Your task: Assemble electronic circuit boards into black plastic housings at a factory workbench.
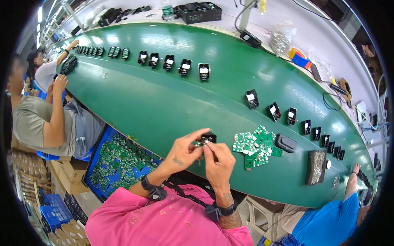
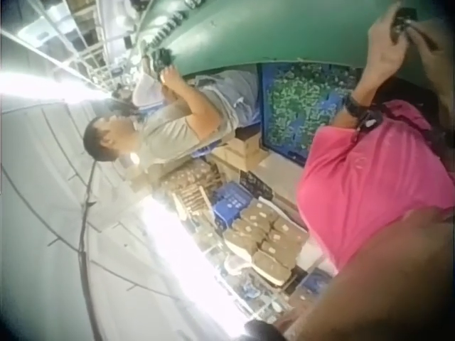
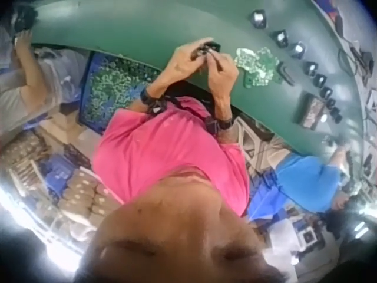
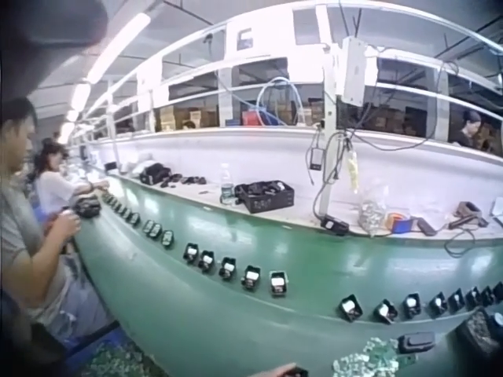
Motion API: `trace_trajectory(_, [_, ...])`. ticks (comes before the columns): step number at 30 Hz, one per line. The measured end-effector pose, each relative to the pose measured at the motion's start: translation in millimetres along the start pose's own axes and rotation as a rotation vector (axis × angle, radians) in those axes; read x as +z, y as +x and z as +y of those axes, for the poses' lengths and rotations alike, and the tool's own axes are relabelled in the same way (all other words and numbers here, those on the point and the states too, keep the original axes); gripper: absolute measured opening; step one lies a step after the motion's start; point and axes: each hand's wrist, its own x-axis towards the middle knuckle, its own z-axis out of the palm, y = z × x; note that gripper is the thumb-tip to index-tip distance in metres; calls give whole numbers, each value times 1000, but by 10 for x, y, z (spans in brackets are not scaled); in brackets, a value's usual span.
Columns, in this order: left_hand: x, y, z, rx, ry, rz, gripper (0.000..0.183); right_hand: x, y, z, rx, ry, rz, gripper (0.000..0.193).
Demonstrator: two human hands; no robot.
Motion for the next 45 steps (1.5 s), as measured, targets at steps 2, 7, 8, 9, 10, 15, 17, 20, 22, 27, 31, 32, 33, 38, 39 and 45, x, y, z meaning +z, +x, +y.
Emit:
trace_trajectory(2, [38,-29,33,-21,14,10,55,-13,-40,-63,69,53,23,9])
trace_trajectory(7, [69,-56,107,43,17,85,54,-21,-82,-139,38,44,6,4])
trace_trajectory(8, [88,-64,166,69,-14,118,54,-52,-68,-162,12,11,20,3])
trace_trajectory(9, [82,-85,261,73,-17,131,52,-83,-61,-194,-11,-24,35,3])
trace_trajectory(10, [79,-124,320,67,-26,110,52,-117,-60,-244,3,-39,46,3])
trace_trajectory(15, [50,-185,494,257,233,217,53,-285,65,-434,-111,-233,-56,6])
trace_trajectory(17, [55,-177,530,313,294,215,55,-320,70,-465,-139,-240,-103,6])
trace_trajectory(20, [89,-175,521,352,304,224,56,-366,70,-490,-166,-237,-121,7])
trace_trajectory(22, [104,-176,528,374,353,216,57,-394,73,-480,-163,-242,-126,7])
trace_trajectory(27, [133,-190,559,386,413,202,59,-464,84,-503,-169,-282,-171,8])
trace_trajectory(31, [175,-214,565,371,564,181,61,-518,86,-505,-175,-409,-270,8])
trace_trajectory(32, [193,-211,553,380,583,178,62,-539,93,-506,-181,-454,-309,8])
trace_trajectory(33, [204,-209,547,381,581,179,62,-564,100,-505,-182,-456,-310,8])
trace_trajectory(38, [219,-196,571,351,575,165,64,-586,92,-501,-142,-453,-324,6])
trace_trajectory(39, [222,-192,594,350,573,168,64,-564,73,-503,-144,-454,-327,6])
trace_trajectory(45, [269,-184,651,348,505,188,67,-454,-19,-486,-57,-322,-83,6])
